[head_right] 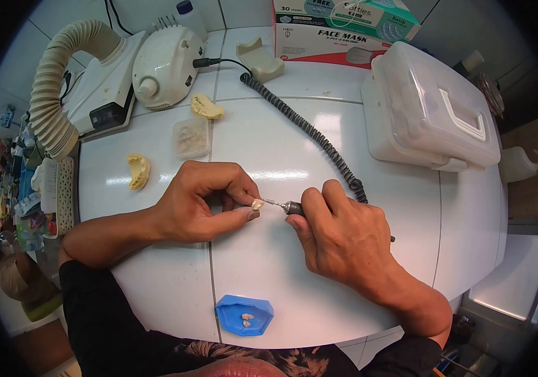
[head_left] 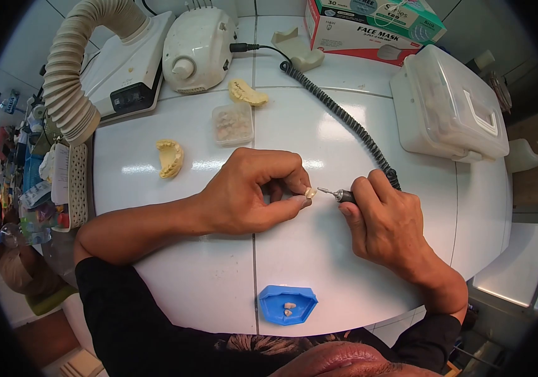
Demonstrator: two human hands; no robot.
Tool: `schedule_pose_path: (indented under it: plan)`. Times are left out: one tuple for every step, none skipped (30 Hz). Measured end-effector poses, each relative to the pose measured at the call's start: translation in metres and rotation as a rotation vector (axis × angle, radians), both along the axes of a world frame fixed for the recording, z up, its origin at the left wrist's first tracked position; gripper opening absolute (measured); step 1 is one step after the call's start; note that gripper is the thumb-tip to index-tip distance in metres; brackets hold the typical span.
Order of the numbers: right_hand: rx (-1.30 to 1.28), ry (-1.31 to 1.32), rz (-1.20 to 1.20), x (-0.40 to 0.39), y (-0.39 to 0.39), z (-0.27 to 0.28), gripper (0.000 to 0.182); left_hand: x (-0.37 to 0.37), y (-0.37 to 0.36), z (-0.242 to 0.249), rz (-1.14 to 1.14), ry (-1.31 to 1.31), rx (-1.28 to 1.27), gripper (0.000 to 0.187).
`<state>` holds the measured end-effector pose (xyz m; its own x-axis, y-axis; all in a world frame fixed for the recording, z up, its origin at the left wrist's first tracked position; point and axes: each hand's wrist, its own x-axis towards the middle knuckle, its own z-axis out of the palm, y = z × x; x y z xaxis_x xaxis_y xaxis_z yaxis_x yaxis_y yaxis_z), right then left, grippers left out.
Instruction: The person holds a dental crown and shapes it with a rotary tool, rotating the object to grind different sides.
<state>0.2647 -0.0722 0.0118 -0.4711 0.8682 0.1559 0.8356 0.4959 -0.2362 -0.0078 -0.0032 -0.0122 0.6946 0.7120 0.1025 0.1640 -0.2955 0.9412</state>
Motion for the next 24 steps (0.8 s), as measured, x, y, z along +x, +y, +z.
schedule_pose_path:
  plan:
    - [-0.001, 0.000, 0.000, 0.0000, 0.0001, 0.0000, 0.029, 0.0004, -0.0004, 0.0005, 0.001, 0.001, 0.008, 0.012]
    - [0.000, 0.000, 0.000, 0.0001, 0.0003, -0.0001, 0.029, 0.0008, -0.0005, 0.0008, 0.001, 0.002, 0.017, 0.013]
    - [0.001, 0.000, 0.001, 0.0000, 0.0004, -0.0003, 0.030, 0.0010, -0.0004, 0.0006, 0.000, 0.001, 0.023, 0.014]
    - [0.001, -0.001, 0.001, -0.0001, 0.0003, -0.0005, 0.030, 0.0010, -0.0006, 0.0002, -0.002, -0.001, 0.028, 0.015]
    - [0.004, -0.002, 0.003, -0.0002, 0.0002, -0.0008, 0.030, 0.0010, -0.0008, -0.0001, -0.003, -0.002, 0.034, 0.016]
    - [0.007, -0.003, 0.005, -0.0003, 0.0002, -0.0012, 0.030, 0.0011, -0.0010, 0.0003, -0.004, 0.003, 0.036, 0.018]
    - [0.010, -0.003, 0.007, -0.0004, 0.0003, -0.0015, 0.030, 0.0012, -0.0014, 0.0012, -0.005, 0.009, 0.038, 0.019]
    - [0.010, -0.007, 0.008, -0.0006, 0.0003, -0.0014, 0.029, 0.0012, -0.0018, 0.0017, -0.007, 0.015, 0.040, 0.021]
    - [0.010, -0.011, 0.009, -0.0007, 0.0002, -0.0009, 0.029, 0.0010, -0.0019, 0.0014, -0.007, 0.015, 0.042, 0.022]
    - [0.010, -0.016, 0.010, -0.0007, 0.0003, -0.0007, 0.029, 0.0009, -0.0020, 0.0009, -0.008, 0.014, 0.044, 0.023]
    - [0.011, -0.017, 0.010, -0.0006, 0.0002, -0.0008, 0.029, 0.0009, -0.0022, 0.0005, -0.008, 0.014, 0.046, 0.024]
    - [0.012, -0.018, 0.011, -0.0005, 0.0001, -0.0010, 0.029, 0.0010, -0.0025, 0.0003, -0.007, 0.008, 0.043, 0.024]
    - [0.013, -0.019, 0.012, -0.0005, 0.0001, -0.0011, 0.029, 0.0011, -0.0026, 0.0001, -0.006, 0.002, 0.041, 0.025]
    - [0.014, -0.019, 0.013, -0.0005, 0.0003, -0.0012, 0.029, 0.0013, -0.0026, 0.0001, -0.005, -0.004, 0.039, 0.025]
    - [0.015, -0.019, 0.014, -0.0005, 0.0004, -0.0013, 0.029, 0.0014, -0.0027, 0.0001, -0.002, -0.004, 0.042, 0.025]
    - [0.015, -0.019, 0.014, -0.0005, 0.0005, -0.0013, 0.028, 0.0016, -0.0027, 0.0003, 0.000, -0.005, 0.046, 0.026]
    - [0.014, -0.020, 0.015, -0.0005, 0.0006, -0.0010, 0.028, 0.0017, -0.0028, 0.0005, 0.003, -0.006, 0.049, 0.026]
    - [0.013, -0.022, 0.016, -0.0006, 0.0005, -0.0003, 0.028, 0.0018, -0.0030, 0.0006, 0.006, -0.006, 0.046, 0.026]
    - [0.012, -0.024, 0.017, -0.0008, 0.0005, 0.0002, 0.028, 0.0017, -0.0032, 0.0007, 0.009, -0.006, 0.043, 0.026]
    - [0.007, -0.026, 0.017, -0.0010, 0.0004, 0.0006, 0.028, 0.0017, -0.0035, 0.0008, 0.012, -0.005, 0.040, 0.027]
    - [0.001, -0.029, 0.017, -0.0013, 0.0003, 0.0012, 0.028, 0.0016, -0.0036, 0.0013, 0.012, -0.004, 0.038, 0.027]
    - [-0.005, -0.031, 0.017, -0.0015, 0.0004, 0.0014, 0.028, 0.0015, -0.0036, 0.0018, 0.013, -0.003, 0.036, 0.027]
    - [-0.001, -0.034, 0.020, -0.0016, 0.0004, 0.0012, 0.028, 0.0014, -0.0035, 0.0021, 0.013, -0.002, 0.034, 0.027]
    - [0.004, -0.037, 0.022, -0.0016, 0.0004, 0.0010, 0.028, 0.0015, -0.0036, 0.0018, 0.017, -0.005, 0.037, 0.027]
